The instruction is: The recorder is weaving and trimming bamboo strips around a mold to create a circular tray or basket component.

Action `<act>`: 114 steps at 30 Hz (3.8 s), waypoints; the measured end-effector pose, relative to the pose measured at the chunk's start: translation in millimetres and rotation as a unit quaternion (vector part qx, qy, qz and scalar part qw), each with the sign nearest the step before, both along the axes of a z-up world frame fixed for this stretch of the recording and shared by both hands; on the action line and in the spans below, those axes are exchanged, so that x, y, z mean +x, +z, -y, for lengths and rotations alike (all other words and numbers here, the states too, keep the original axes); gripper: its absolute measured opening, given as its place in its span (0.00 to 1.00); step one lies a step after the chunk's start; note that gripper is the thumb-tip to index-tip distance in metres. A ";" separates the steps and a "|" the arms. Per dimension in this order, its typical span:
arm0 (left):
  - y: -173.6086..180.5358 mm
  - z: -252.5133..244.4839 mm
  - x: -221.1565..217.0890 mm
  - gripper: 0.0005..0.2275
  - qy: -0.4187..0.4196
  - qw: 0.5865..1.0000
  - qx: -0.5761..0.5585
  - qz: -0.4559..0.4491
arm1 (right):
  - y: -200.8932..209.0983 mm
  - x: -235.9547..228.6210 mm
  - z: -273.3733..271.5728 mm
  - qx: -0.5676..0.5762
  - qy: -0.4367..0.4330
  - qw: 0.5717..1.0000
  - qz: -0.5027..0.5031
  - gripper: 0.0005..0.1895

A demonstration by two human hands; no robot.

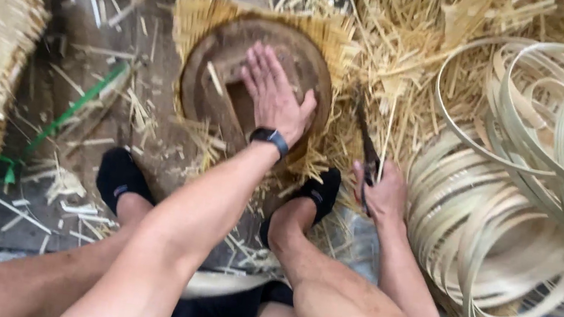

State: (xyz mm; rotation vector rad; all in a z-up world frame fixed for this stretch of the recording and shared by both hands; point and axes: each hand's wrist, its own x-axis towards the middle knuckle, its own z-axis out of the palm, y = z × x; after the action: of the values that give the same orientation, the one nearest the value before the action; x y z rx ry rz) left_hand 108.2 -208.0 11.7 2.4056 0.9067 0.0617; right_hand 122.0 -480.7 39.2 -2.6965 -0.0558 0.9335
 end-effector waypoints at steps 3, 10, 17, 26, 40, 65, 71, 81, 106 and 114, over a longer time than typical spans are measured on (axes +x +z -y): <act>0.1 6.3 -2.4 0.55 -0.019 1.000 0.011 0.015 | -2.8 4.6 -25.7 -0.006 0.061 0.997 0.038 0.33; 19.5 3.0 0.1 0.55 -0.020 1.000 -0.005 0.006 | -34.5 33.1 -50.2 -0.112 0.095 0.988 0.047 0.13; 15.4 1.0 7.3 0.54 -0.028 0.999 0.017 0.018 | -54.9 84.1 -62.6 -0.104 0.202 0.924 0.308 0.15; 16.3 -10.8 -34.7 0.55 -0.190 0.982 0.006 -0.019 | -76.7 85.9 4.4 -0.105 0.245 0.951 0.157 0.15; 34.2 -35.3 -48.6 0.55 -0.366 0.930 -0.025 -0.004 | -57.3 92.3 -15.2 -0.114 0.306 0.922 0.208 0.23; 28.0 2.5 -15.1 0.51 0.008 0.979 -0.031 -0.202 | -66.2 113.6 -40.5 -0.077 0.305 0.917 0.245 0.17; 39.5 -3.5 -33.7 0.47 -0.154 0.974 0.019 -0.165 | -62.0 105.4 -51.7 -0.092 0.304 0.908 0.272 0.18; 43.9 -21.3 -55.2 0.49 -0.285 0.937 0.013 -0.202 | -30.5 105.5 -36.4 -0.117 0.331 0.919 0.179 0.28; 50.5 -67.0 -65.4 0.51 -0.531 0.824 0.055 -0.189 | -39.2 126.0 -63.6 -0.127 0.386 0.874 0.267 0.17; 81.9 -68.9 -55.1 0.48 -0.585 0.769 0.114 -0.232 | -49.7 118.9 -84.4 -0.137 0.393 0.870 0.266 0.17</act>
State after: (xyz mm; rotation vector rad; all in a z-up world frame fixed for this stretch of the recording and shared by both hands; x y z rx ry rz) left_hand 53.1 -139.1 93.5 2.8204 -0.6158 -0.9655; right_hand 241.0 -396.2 -10.5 -3.1413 -1.3015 0.3156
